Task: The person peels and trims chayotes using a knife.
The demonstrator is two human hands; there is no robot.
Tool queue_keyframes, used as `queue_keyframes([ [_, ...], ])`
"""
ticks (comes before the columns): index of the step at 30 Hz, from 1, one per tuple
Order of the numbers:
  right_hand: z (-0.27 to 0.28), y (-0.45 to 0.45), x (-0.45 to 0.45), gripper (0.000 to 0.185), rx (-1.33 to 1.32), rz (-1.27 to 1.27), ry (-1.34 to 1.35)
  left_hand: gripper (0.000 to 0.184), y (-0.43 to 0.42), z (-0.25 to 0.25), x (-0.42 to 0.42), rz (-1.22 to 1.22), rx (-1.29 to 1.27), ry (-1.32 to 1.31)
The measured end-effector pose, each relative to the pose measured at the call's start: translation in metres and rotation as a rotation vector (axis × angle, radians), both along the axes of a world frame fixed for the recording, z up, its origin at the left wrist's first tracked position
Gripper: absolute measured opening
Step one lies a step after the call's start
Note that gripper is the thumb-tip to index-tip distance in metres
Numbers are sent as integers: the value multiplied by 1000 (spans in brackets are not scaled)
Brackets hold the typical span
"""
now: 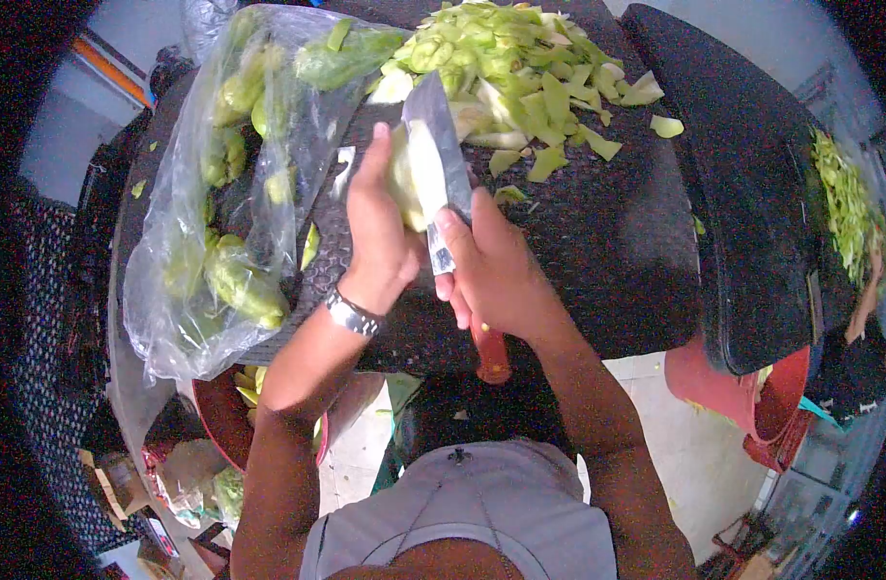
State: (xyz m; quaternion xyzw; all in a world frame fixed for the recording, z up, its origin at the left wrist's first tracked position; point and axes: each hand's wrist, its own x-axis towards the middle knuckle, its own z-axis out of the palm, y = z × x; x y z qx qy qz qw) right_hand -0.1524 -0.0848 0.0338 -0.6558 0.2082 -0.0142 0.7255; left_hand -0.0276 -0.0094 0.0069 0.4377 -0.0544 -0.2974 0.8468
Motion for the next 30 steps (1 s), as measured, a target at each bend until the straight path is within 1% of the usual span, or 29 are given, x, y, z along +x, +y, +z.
queue_keyframes([
  [2, 2, 0, -5, 24, 137, 36, 41, 47, 0, 5, 11, 38, -145, 74],
  [3, 5, -3, -6, 24, 221, -11, 32, 46, 2, 7, 17, 59, -216, 112],
  [5, 11, -17, -5, 25, 390, -105, 13, 57, 10, -2, 31, -100, -372, 89],
  [6, 2, -31, -1, 30, 340, -83, -44, 60, 12, -1, 33, -109, -375, 140],
  [7, -5, -40, 5, 33, -211, -186, -90, 62, 13, 1, 34, -120, -379, 189],
  [9, -5, -53, 17, 38, -1319, -376, -167, 61, 13, 3, 32, -159, -396, 166],
  [10, 1, -61, 17, 42, -1234, -376, -35, 61, 12, 5, 31, -182, -405, 155],
  [13, 6, -73, 17, 44, -1287, -424, 101, 59, 13, 4, 30, -247, -419, 179],
  [16, 23, -67, 15, 46, -1234, -368, 297, 60, 10, -2, 35, -262, -408, 257],
  [19, 10, -71, 13, 48, -1237, -406, 218, 63, 8, -2, 34, -297, -481, 297],
  [22, 16, -66, 12, 55, -1132, -372, 228, 62, 10, -11, 39, -351, -537, 256],
  [25, 14, -62, 6, 54, -998, -346, 105, 61, 11, -9, 36, -306, -483, 209],
  [28, 10, -47, -4, 51, -563, -153, 199, 61, 10, 4, 26, -176, -342, 184],
  [30, 20, -25, -14, 56, -722, -116, 190, 61, 9, 2, 27, -140, -365, 198],
])
